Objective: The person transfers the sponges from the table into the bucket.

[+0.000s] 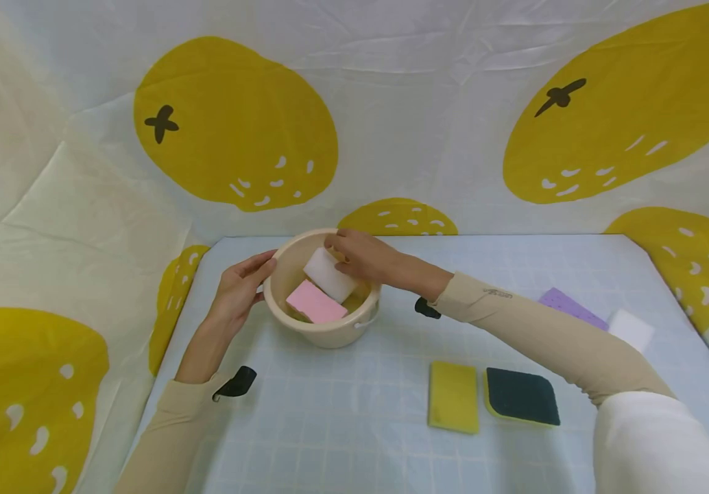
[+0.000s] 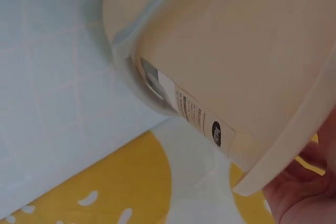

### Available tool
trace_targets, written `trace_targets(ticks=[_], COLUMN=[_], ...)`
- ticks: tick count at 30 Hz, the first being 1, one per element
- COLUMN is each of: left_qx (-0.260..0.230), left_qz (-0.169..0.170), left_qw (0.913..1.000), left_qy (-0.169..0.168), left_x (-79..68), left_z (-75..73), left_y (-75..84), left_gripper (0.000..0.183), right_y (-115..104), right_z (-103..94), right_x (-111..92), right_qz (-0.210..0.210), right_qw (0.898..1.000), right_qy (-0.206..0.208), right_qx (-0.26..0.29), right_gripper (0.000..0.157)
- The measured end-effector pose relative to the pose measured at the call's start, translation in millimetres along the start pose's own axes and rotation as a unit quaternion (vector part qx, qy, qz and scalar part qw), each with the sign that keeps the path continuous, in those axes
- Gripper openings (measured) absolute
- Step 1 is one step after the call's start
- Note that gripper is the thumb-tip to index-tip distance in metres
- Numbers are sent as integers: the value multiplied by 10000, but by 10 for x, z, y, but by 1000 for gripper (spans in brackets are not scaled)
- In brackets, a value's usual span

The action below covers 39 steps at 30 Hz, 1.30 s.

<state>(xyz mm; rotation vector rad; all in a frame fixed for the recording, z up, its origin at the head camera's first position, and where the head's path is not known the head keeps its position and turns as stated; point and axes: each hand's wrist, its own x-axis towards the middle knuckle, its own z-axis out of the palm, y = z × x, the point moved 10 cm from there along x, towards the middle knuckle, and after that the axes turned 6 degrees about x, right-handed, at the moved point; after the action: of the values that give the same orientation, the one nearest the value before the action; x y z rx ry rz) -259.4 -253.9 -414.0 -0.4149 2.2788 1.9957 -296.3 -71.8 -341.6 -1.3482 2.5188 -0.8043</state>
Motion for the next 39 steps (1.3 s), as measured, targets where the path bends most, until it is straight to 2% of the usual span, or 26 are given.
trace_targets(ticks=[9, 22, 32, 39], left_qx=[11, 94, -15, -72], left_qz=[11, 14, 9, -9], left_qw=[10000, 10000, 10000, 10000], left_qy=[-23, -21, -53, -50], left_x=[-5, -1, -11, -6], left_z=[-6, -5, 2, -2], left_y=[-20, -8, 3, -1], left_gripper=[48, 49, 49, 48], right_y=[7, 36, 110, 164], right_z=[-126, -379, -457, -454], right_x=[-93, -437, -688, -860], right_qz=[-217, -84, -185, -128], right_qw=[9992, 9924, 9925, 9905], right_qy=[309, 602, 722, 681], right_qx=[113, 1070, 970, 1187], right_gripper=[27, 27, 25, 26])
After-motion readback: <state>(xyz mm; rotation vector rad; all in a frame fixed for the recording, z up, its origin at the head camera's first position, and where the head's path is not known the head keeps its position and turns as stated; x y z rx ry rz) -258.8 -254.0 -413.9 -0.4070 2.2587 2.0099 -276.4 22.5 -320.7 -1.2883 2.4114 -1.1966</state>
